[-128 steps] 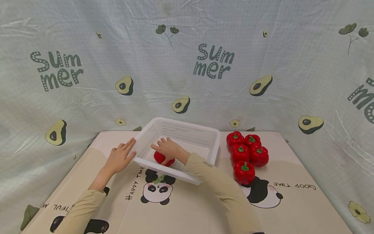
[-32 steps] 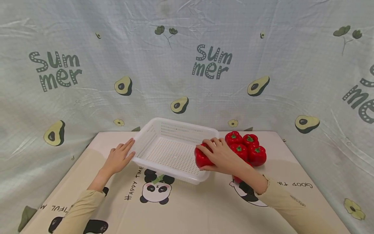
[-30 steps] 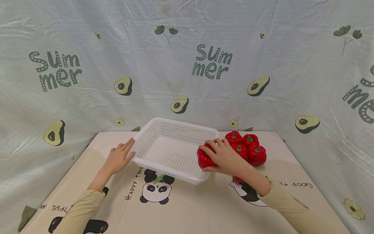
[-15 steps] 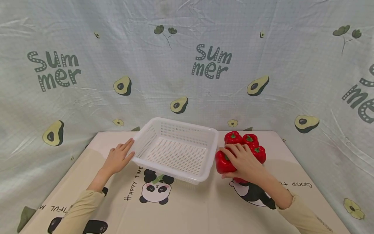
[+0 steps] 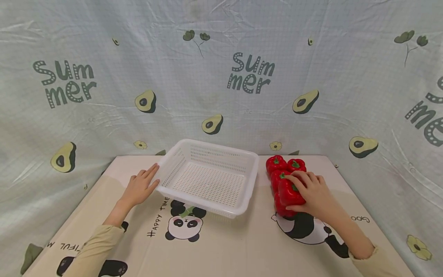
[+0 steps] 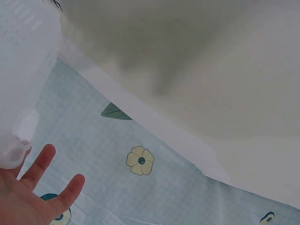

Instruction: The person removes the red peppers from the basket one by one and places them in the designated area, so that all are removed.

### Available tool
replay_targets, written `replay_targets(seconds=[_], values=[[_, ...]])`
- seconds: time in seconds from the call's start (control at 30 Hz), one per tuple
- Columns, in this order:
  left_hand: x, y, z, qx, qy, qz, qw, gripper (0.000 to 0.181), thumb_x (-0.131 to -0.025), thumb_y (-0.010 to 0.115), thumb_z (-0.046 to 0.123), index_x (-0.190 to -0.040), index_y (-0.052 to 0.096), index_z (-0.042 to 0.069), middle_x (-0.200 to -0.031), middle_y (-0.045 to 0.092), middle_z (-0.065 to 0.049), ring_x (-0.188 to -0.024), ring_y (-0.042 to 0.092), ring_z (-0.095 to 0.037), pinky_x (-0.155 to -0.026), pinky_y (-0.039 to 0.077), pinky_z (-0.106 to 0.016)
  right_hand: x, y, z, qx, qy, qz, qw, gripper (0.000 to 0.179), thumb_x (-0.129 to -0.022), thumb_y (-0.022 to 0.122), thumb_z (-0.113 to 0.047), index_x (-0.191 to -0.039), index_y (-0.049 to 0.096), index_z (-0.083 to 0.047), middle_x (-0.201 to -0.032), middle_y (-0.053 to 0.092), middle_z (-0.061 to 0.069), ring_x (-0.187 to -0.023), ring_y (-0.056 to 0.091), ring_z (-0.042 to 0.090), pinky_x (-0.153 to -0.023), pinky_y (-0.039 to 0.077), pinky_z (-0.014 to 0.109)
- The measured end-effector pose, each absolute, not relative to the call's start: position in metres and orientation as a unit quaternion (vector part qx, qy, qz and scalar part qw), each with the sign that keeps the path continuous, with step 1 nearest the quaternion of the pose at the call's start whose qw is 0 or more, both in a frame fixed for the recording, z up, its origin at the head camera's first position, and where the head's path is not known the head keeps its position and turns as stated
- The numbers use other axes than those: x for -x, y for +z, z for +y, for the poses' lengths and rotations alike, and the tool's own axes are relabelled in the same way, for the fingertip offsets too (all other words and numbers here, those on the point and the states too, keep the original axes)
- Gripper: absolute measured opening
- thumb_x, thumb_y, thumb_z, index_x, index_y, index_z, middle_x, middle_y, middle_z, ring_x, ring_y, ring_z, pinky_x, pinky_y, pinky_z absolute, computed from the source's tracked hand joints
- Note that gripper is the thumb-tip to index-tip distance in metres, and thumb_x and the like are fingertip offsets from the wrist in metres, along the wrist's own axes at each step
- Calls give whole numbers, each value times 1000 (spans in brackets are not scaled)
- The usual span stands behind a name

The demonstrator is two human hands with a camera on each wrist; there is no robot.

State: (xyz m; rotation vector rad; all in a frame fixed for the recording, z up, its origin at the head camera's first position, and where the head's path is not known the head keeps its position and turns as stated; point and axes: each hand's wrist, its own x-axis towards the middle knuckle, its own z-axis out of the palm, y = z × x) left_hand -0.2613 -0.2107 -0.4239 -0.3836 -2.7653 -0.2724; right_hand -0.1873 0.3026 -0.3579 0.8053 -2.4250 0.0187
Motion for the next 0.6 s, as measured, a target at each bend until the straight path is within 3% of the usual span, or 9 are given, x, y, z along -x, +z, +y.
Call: replay_targets(seconds=[0.37,0.6], values=[[260,-423,-210,134,-96,-973,164,56,-91,44,34,-137,34,5,-142,35,-11,-114,43,-34,-83,34,-54,187,-365,338,-268,10,-924,273,85,-41,88,-31,-115,48,-15,-106,46,12,-95,42,33,-68,40,52],[261,-422,-210,134,-98,-972,163,56,-91,43,34,-137,33,5,-143,35,-11,-114,42,-34,-82,34,-53,186,-370,350,-247,14,-932,263,84,-43,87,-29,-115,48,-12,-108,48,13,-95,40,35,-67,38,52]])
